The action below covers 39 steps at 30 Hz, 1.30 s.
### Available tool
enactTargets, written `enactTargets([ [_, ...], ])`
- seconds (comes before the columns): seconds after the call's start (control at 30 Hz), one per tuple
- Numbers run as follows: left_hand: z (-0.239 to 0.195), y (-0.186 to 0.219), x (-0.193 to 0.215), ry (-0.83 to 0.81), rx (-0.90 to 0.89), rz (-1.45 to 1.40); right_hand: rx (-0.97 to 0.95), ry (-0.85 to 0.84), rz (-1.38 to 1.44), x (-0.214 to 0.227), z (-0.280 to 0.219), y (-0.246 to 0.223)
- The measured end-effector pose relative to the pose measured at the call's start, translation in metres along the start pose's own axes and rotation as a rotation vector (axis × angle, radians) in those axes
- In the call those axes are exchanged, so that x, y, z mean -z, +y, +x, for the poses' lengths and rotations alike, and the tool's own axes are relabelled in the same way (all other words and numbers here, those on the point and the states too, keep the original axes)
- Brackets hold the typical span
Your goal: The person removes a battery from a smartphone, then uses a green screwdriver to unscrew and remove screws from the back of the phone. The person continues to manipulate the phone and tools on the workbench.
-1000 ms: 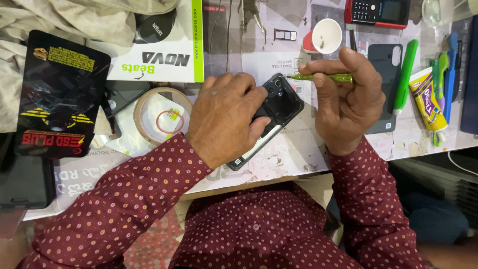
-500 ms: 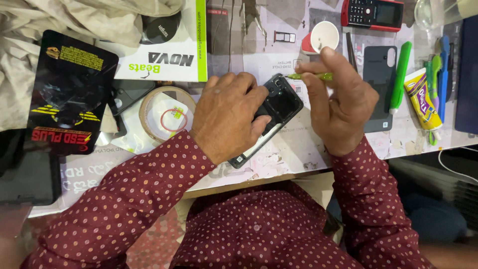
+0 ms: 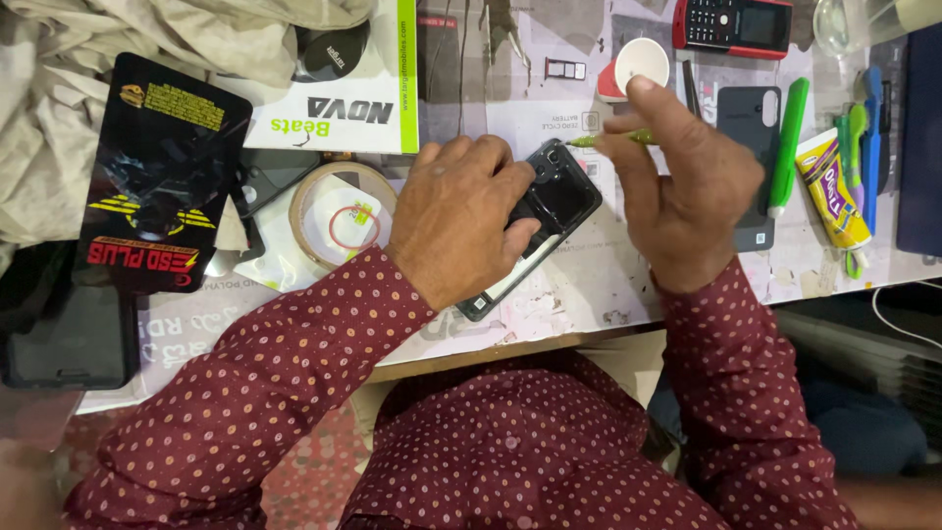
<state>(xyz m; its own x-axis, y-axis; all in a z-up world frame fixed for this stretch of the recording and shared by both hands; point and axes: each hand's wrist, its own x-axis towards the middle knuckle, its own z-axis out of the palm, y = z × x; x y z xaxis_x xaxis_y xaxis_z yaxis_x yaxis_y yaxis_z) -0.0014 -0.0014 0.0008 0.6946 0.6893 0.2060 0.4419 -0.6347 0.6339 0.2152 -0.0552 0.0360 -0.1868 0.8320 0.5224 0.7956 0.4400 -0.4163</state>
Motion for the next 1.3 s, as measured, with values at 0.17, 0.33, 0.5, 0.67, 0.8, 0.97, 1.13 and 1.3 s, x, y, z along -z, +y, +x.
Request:
enactTargets([
  [0.17,0.000,-0.001,-0.001,0.001,0.002,-0.005,0.025,-0.019,0.051,0.001,-0.001,-0.001],
  [0.33,0.001,0.000,0.000,0.004,-0.003,-0.005,0.018,-0.008,0.058,0.000,0.002,0.000],
  [0.5,0.000,0.000,0.001,0.026,-0.012,-0.002,0.023,0.008,0.039,0.000,0.004,-0.001],
  [0.67,-0.001,0.000,0.000,0.022,-0.009,-0.004,0.050,-0.009,-0.004,0.000,0.005,0.000],
  [0.8,-0.001,0.000,-0.001,0.017,-0.006,-0.003,0.048,-0.051,0.108,0.001,0.004,0.003],
  [0.97,0.000,0.001,0.000,0.008,0.017,-0.011,0.033,-0.037,0.016,-0.001,0.006,0.002],
  [1.13,0.002,0.006,0.005,0.015,0.018,-0.018,-0.016,-0.021,0.028,-0.001,0.011,-0.006],
  [1.3,0.002,0.006,0.005,-0.012,0.032,0.000,-0.020,0.000,0.019,0.000,0.013,-0.005],
])
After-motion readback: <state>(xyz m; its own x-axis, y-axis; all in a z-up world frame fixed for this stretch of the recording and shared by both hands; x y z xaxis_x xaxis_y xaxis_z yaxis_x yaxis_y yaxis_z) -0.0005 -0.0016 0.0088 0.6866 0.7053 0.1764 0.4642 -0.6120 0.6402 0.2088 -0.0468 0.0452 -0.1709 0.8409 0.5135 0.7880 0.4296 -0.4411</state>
